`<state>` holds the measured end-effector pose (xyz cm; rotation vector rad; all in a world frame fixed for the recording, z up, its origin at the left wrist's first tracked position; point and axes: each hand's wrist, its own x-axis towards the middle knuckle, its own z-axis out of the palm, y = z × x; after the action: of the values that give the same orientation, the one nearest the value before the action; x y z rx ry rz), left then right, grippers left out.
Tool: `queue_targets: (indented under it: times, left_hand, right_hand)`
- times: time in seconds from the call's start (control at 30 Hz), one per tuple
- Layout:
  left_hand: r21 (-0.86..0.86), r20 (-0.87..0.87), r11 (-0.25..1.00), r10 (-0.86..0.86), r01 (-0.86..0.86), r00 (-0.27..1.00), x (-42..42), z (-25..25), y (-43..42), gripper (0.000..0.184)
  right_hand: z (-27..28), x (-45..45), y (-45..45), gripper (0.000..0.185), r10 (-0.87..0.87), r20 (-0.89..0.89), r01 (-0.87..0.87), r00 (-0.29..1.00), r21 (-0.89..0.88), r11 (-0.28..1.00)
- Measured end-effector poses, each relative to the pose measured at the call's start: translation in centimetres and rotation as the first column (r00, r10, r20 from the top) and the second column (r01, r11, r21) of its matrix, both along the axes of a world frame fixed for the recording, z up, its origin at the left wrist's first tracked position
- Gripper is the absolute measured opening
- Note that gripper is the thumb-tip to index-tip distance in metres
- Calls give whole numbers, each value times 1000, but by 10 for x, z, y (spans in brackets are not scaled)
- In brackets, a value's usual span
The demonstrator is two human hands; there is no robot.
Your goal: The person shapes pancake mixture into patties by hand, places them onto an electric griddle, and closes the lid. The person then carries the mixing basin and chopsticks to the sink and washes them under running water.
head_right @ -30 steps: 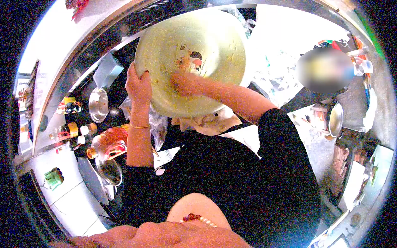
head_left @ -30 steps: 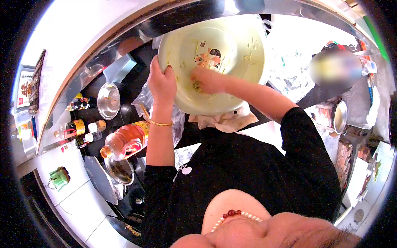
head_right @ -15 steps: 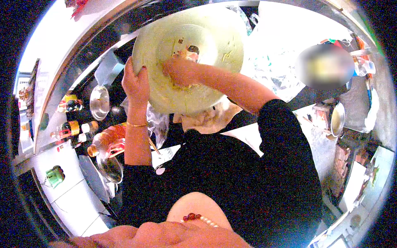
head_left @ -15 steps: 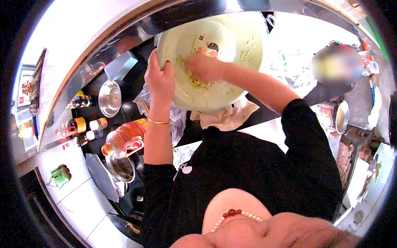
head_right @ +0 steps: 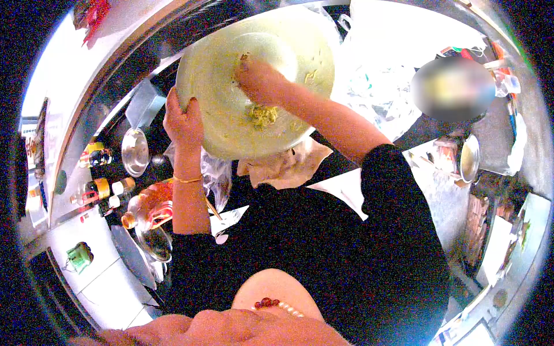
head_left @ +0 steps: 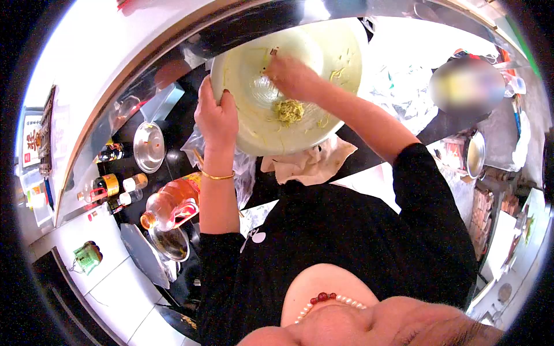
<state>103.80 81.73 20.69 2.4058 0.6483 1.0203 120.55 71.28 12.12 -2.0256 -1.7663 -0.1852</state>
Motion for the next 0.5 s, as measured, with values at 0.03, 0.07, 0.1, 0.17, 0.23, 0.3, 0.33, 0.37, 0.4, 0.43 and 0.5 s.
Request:
queue_targets:
  times: [0.03, 0.07, 0.1, 0.17, 0.23, 0.3, 0.33, 0.37, 0.4, 0.43, 0.5]
  left_hand:
    - [-12, -12, 1000, -3, 3, 1000, 0, 1, -2, 35]
    - [-21, -25, 1000, -5, 5, 1000, 1, 3, -4, 35]
    - [-29, -37, 1000, -7, 6, 999, 2, 5, -5, 35]
    - [2, -18, 1000, -10, 10, 1000, 3, 3, -4, 34]
    - [1, 5, 1000, -9, 9, 1000, 3, 3, -1, 34]
    - [-35, 38, 999, -6, 7, 999, 4, 5, -1, 34]
    - [-47, 32, 999, -3, 4, 999, 4, 6, -1, 35]
    - [-60, 25, 998, 2, -1, 1000, 3, 7, -1, 35]
    - [-73, 14, 997, 6, -5, 1000, 2, 7, -2, 35]
    - [-68, 7, 998, 15, -15, 1000, 1, 6, -2, 35]
    - [-51, -3, 998, 33, -33, 999, 2, 4, -1, 34]
  right_hand:
    - [17, 11, 6, 21, -90, -34, 95, 995, 180, 979]
    - [15, 18, 16, 20, -164, -62, 174, 985, 232, 957]
    - [13, 23, 28, 20, -235, -93, 252, 968, 283, 926]
    - [9, 21, 31, 18, -232, -131, 252, 964, 166, 954]
    - [-6, -5, 17, 19, -95, -176, 65, 980, -171, 983]
    - [-22, -22, -10, 14, 115, 44, -119, 992, 95, 988]
    - [-34, -20, -15, 13, 149, -16, -150, 989, -135, 979]
    - [-42, -19, -18, 13, 169, -83, -188, 982, -357, 915]
    - [-51, -16, -21, 13, 172, -155, -230, 973, -554, 800]
    - [-43, -8, -21, 13, 49, -158, -116, 986, -450, 886]
    - [-14, 14, -17, 15, -190, -203, 145, 960, -219, 965]
